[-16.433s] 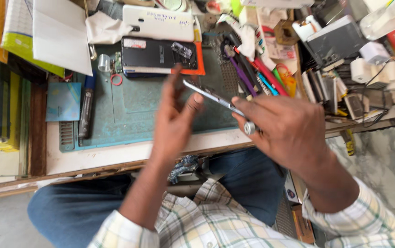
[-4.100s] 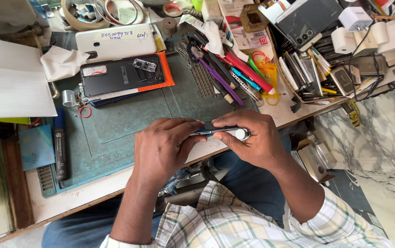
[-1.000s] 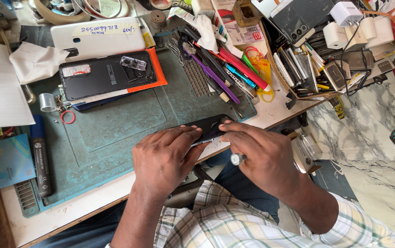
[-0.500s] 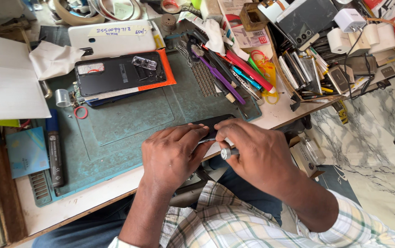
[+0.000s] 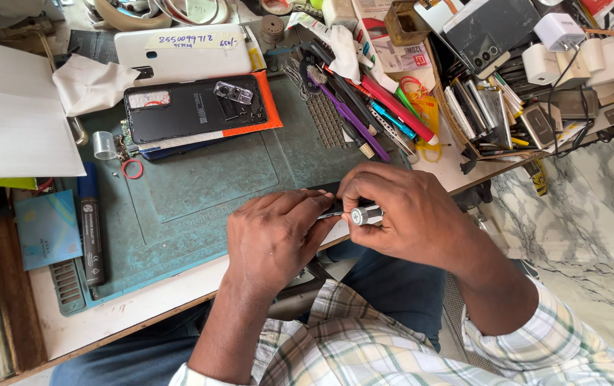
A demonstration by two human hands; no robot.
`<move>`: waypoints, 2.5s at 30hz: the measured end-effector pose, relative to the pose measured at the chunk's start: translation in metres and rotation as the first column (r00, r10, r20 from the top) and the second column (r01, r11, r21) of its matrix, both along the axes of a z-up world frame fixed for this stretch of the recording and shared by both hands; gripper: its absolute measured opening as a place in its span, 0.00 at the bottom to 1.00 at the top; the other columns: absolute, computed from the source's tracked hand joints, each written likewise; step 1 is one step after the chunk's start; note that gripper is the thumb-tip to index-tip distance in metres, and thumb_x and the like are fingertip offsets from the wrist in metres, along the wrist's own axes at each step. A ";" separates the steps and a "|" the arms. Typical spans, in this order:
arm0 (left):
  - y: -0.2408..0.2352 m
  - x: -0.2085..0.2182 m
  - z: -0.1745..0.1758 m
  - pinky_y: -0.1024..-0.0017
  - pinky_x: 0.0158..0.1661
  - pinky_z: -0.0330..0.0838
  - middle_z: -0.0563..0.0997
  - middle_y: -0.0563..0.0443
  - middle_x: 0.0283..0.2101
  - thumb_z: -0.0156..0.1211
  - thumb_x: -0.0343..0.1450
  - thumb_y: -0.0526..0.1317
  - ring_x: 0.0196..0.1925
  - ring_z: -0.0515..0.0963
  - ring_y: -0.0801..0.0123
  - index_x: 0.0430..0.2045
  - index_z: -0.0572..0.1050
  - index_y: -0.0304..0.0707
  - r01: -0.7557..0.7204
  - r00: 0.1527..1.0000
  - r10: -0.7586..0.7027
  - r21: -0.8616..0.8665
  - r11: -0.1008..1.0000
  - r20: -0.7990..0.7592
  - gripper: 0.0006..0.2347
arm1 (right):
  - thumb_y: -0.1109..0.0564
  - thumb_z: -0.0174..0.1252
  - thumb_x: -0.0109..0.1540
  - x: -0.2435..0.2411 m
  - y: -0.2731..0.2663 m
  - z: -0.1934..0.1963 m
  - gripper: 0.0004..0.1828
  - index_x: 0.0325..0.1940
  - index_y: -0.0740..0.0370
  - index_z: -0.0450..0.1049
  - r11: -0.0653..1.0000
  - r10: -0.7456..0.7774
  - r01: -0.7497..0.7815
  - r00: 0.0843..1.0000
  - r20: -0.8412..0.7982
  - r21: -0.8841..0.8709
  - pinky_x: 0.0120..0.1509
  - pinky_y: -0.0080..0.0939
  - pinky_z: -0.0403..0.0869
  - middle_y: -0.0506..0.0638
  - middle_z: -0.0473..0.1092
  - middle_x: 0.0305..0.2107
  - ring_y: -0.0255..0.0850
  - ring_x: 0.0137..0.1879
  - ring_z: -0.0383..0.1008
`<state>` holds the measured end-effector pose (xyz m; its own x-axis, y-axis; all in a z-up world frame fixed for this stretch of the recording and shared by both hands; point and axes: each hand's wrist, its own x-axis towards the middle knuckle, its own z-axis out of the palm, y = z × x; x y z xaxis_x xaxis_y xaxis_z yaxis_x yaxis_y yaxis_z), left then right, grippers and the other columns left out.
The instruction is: The person cleans the internal components of a disassembled smartphone using a spray bottle, a brush, and a tissue. They then reassemble the phone by placing the screen assembly onto the chassis and pressing the edges to secure it.
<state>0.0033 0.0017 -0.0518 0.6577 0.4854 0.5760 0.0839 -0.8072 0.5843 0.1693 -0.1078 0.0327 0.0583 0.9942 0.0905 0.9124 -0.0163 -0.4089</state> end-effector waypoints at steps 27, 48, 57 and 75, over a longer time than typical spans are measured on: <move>0.000 0.002 0.000 0.69 0.35 0.79 0.87 0.57 0.37 0.72 0.66 0.45 0.40 0.87 0.69 0.33 0.84 0.47 -0.013 0.998 0.011 -0.033 0.999 -0.064 0.08 | 0.66 0.64 0.62 0.021 -0.022 -0.045 0.09 0.46 0.64 0.80 0.986 -0.010 0.089 0.869 -0.494 0.138 0.60 0.41 0.79 0.57 0.80 0.48 0.43 0.55 0.83; 0.000 0.002 0.000 0.69 0.34 0.78 0.87 0.55 0.38 0.73 0.66 0.44 0.39 0.87 0.67 0.33 0.83 0.45 -0.015 0.999 0.013 -0.037 0.999 -0.051 0.08 | 0.62 0.63 0.64 0.012 -0.021 -0.064 0.08 0.46 0.69 0.77 0.965 0.039 0.125 0.799 -0.600 0.229 0.71 0.49 0.76 0.61 0.78 0.48 0.48 0.60 0.81; 0.000 0.003 0.002 0.66 0.38 0.79 0.86 0.53 0.37 0.73 0.67 0.44 0.41 0.87 0.65 0.34 0.84 0.45 -0.019 0.999 0.019 -0.012 1.000 -0.028 0.09 | 0.63 0.62 0.64 0.012 -0.022 -0.065 0.06 0.44 0.69 0.76 0.974 -0.018 0.161 0.755 -0.656 0.159 0.71 0.49 0.76 0.61 0.78 0.47 0.48 0.61 0.80; -0.003 0.001 0.000 0.66 0.42 0.79 0.87 0.54 0.39 0.72 0.67 0.45 0.44 0.87 0.64 0.35 0.83 0.44 -0.009 1.000 0.009 -0.012 1.000 -0.024 0.09 | 0.69 0.58 0.59 0.006 -0.020 -0.060 0.08 0.42 0.68 0.74 0.978 -0.077 0.187 0.730 -0.679 0.091 0.70 0.47 0.76 0.62 0.78 0.50 0.48 0.65 0.78</move>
<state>0.0038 -0.0016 -0.0518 0.6667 0.4985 0.5540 0.1053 -0.7989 0.5922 0.1757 -0.1276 -0.0273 0.2880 0.9505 0.1164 0.3947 -0.0070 -0.9188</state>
